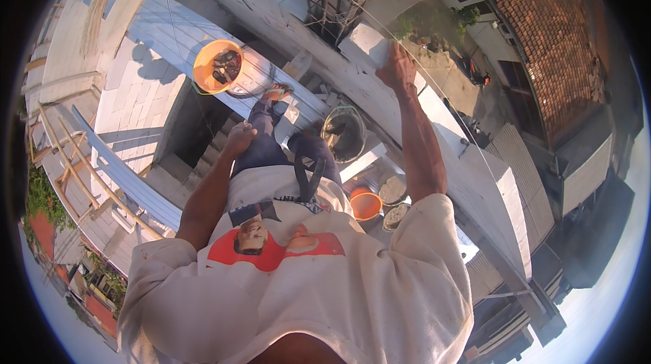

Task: The person applies mortar to a wall using a trowel, places white rectangular tiles onto the mortar, and taps them into place with a hammer. The person repeats this process along the wall, occasionally adjusting the tiles and scooping more mortar from a bucket.

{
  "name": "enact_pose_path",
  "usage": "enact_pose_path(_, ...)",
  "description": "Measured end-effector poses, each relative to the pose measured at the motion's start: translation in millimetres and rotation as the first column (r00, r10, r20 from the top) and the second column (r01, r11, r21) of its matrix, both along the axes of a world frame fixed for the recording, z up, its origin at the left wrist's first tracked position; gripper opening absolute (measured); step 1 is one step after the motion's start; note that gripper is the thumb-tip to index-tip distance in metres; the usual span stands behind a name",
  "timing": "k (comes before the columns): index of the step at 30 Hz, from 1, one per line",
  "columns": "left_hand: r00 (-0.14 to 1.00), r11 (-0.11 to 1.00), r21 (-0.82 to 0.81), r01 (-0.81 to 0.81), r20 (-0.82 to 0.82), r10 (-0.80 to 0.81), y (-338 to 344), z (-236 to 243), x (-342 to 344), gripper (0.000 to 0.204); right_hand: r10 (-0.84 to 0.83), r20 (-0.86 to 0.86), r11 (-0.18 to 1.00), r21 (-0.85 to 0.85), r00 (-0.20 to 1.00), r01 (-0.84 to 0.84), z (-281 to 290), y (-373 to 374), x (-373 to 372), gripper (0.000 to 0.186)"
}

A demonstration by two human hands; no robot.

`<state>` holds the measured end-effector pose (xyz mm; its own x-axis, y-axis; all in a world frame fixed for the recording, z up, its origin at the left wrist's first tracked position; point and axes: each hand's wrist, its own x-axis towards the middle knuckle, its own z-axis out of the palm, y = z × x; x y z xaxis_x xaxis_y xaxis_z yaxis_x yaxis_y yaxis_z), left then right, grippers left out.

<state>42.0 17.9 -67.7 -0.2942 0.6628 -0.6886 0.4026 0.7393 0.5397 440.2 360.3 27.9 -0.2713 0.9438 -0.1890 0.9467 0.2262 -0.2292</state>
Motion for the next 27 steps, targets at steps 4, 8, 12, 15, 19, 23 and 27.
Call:
enact_pose_path(4, 1.000, 1.000, -0.004, -0.001, 0.022, 0.001, 0, -1, -3, 0.051, 0.014, -0.003, 0.999, 0.046, 1.000, -0.014, -10, 0, 4, 0.089)
enact_pose_path(8, 0.997, 0.998, 0.000, 0.068, -0.041, -0.068, 7, 6, -1, 0.045, 0.024, 0.038, 0.997, 0.073, 0.999, -0.027, -24, 1, 12, 0.093)
enact_pose_path(12, 0.975, 0.972, -0.082, 0.219, -0.007, -0.221, 24, 15, -2, 0.039, 0.009, 0.063, 0.999, 0.048, 0.998, -0.012, -21, -6, 13, 0.103)
enact_pose_path(15, 0.995, 0.995, 0.006, 0.099, 0.017, -0.099, 18, 9, 0, 0.043, -0.003, 0.089, 0.999, -0.053, 0.996, 0.007, 8, -7, 2, 0.111)
enact_pose_path(19, 0.965, 0.966, -0.074, 0.249, 0.104, -0.241, 35, -6, -6, 0.051, -0.009, -0.018, 0.990, 0.139, 1.000, 0.012, 35, -46, -11, 0.106)
enact_pose_path(23, 0.760, 0.764, 0.034, 0.645, 0.077, -0.645, 53, -24, -29, 0.058, -0.053, -0.272, 0.994, 0.080, 0.961, 0.077, 14, -154, -30, 0.091)
enact_pose_path(27, 0.605, 0.578, -0.181, 0.796, 0.236, -0.760, 94, 0, 7, 0.076, -0.445, -0.182, 0.801, -0.520, 0.877, 0.298, -86, -336, -45, 0.091)
